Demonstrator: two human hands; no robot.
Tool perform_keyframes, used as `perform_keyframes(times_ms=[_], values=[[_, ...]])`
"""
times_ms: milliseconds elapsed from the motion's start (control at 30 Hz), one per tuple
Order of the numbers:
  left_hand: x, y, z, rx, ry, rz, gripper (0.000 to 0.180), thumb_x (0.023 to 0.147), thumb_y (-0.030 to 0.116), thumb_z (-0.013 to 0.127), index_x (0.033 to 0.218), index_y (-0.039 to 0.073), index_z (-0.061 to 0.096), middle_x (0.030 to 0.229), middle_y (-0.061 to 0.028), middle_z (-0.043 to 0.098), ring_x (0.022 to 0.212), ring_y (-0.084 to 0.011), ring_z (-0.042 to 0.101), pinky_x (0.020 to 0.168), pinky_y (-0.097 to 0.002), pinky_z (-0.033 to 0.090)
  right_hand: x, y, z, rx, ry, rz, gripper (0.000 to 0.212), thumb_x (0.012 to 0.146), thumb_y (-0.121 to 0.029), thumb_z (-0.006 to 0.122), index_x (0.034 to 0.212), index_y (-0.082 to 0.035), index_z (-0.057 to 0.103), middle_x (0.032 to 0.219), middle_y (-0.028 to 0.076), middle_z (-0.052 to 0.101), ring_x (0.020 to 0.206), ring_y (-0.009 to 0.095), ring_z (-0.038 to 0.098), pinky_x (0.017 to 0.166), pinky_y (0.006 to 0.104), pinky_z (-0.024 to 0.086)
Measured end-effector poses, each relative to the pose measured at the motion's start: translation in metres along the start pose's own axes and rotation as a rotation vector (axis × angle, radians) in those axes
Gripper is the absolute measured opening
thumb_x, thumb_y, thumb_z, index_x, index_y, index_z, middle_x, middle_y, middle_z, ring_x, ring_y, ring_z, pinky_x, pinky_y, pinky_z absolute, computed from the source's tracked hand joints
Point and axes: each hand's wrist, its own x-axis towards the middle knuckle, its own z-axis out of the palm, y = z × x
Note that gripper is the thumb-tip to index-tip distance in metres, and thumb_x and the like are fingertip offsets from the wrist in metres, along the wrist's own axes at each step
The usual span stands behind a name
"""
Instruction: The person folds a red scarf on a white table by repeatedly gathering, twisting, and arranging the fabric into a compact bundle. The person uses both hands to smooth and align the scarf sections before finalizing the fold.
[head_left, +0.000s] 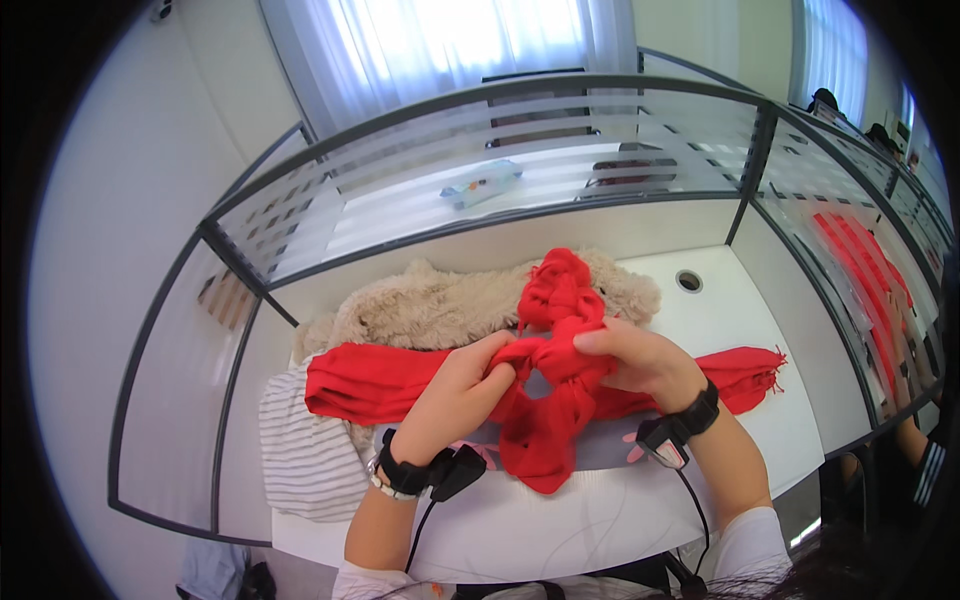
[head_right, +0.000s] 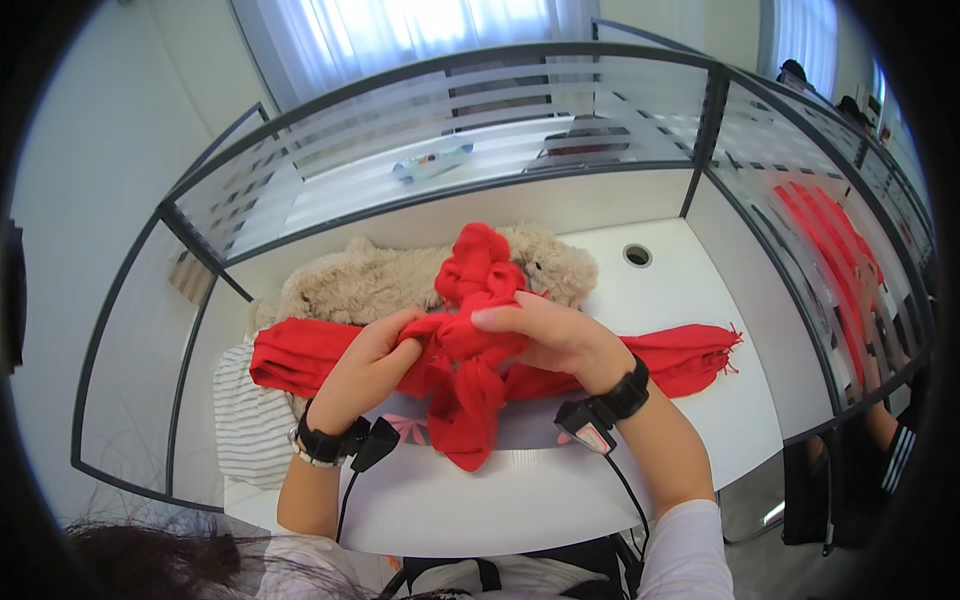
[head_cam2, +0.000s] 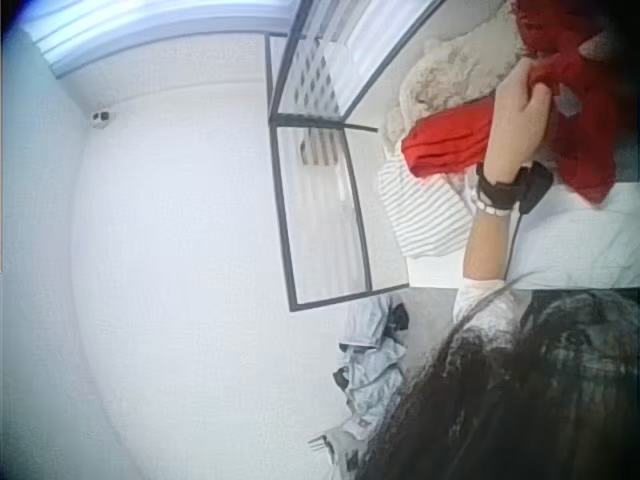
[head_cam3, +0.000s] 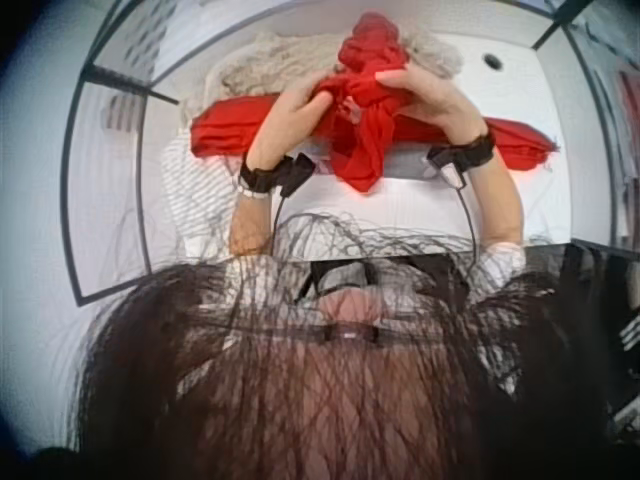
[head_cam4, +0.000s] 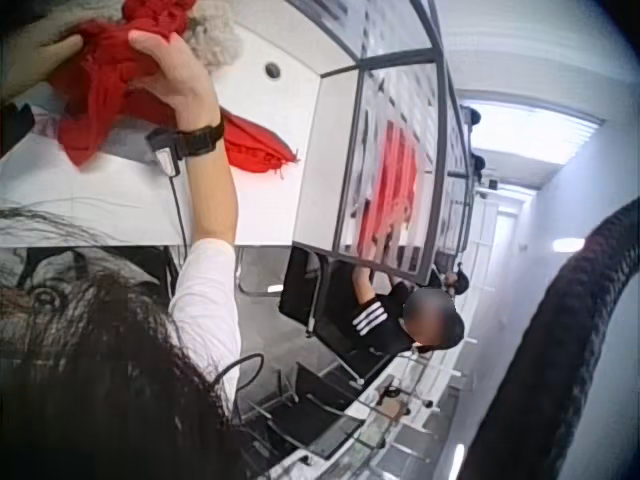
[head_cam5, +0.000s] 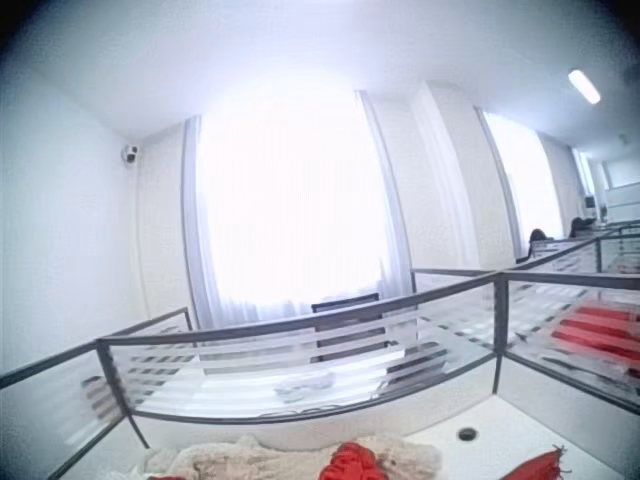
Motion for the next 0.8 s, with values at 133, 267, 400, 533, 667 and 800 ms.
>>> perform_keyframes(times_ms=[133,267,400,533,667,800], values=[[0.014,-0.023,0.002,0.315,0.022,0.268,0.013,0.088,0.003,0.051,0.095,-0.004,0.058,0.09,-0.0173,0.06,0.083,-0.0314,0.057,0.075,-0.036,0.047,0.019,0.024,-0.028,-0.134,-0.023,0.282,0.042,0.091,-0.034,0.068,0.121,-0.007,0.061,0.102,0.001,0.067,0.086,0.01,0.064,0.068,0.0253,0.052],[0.016,-0.044,0.011,0.467,0.087,0.106,0.017,0.087,0.009,0.054,0.099,-0.002,0.049,0.077,-0.0253,0.056,0.074,-0.0421,0.056,0.067,-0.0448,0.044,0.04,0.037,-0.046,-0.287,0.182,0.34,0.037,0.09,-0.038,0.072,0.109,-0.007,0.065,0.102,0.0,0.065,0.078,0.009,0.059,0.066,0.0277,0.051],[0.024,-0.065,0.018,0.476,0.122,0.032,0.035,0.091,0.021,0.062,0.115,-0.001,0.05,0.082,-0.0277,0.062,0.079,-0.0445,0.06,0.067,-0.0465,0.046,0.044,0.045,-0.04,-0.15,0.26,0.077,0.061,0.087,-0.03,0.076,0.134,-0.004,0.048,0.12,0.007,0.061,0.106,0.015,0.061,0.091,0.0316,0.05],[0.031,-0.069,0.012,0.394,0.313,0.175,0.021,0.092,0.016,0.064,0.103,-0.001,0.06,0.087,-0.0226,0.064,0.081,-0.0423,0.06,0.07,-0.0415,0.047,0.04,0.058,-0.026,-0.598,0.286,-0.132,0.085,0.083,-0.016,0.074,0.15,0.0,0.025,0.131,0.013,0.055,0.119,0.019,0.055,0.101,0.0325,0.044],[0.027,-0.063,0.008,0.349,0.293,0.205,0.023,0.091,0.018,0.067,0.101,-0.001,0.061,0.083,-0.0221,0.062,0.077,-0.0413,0.058,0.069,-0.0399,0.047,0.034,0.045,-0.03,-0.57,0.18,0.06,0.063,0.083,0.0,0.051,0.145,-0.002,0.035,0.115,0.014,0.064,0.109,0.022,0.059,0.095,0.0313,0.045],[0.025,-0.068,-0.012,0.413,0.166,0.088,0.029,0.088,0.026,0.071,0.092,-0.001,0.062,0.079,-0.0219,0.062,0.076,-0.0402,0.06,0.066,-0.0426,0.046,0.021,0.008,-0.029,-0.917,0.214,0.285,0.031,0.086,-0.004,0.048,0.112,0.0,0.064,0.075,-0.001,0.051,0.066,0.008,0.046,0.058,0.0232,0.037]])
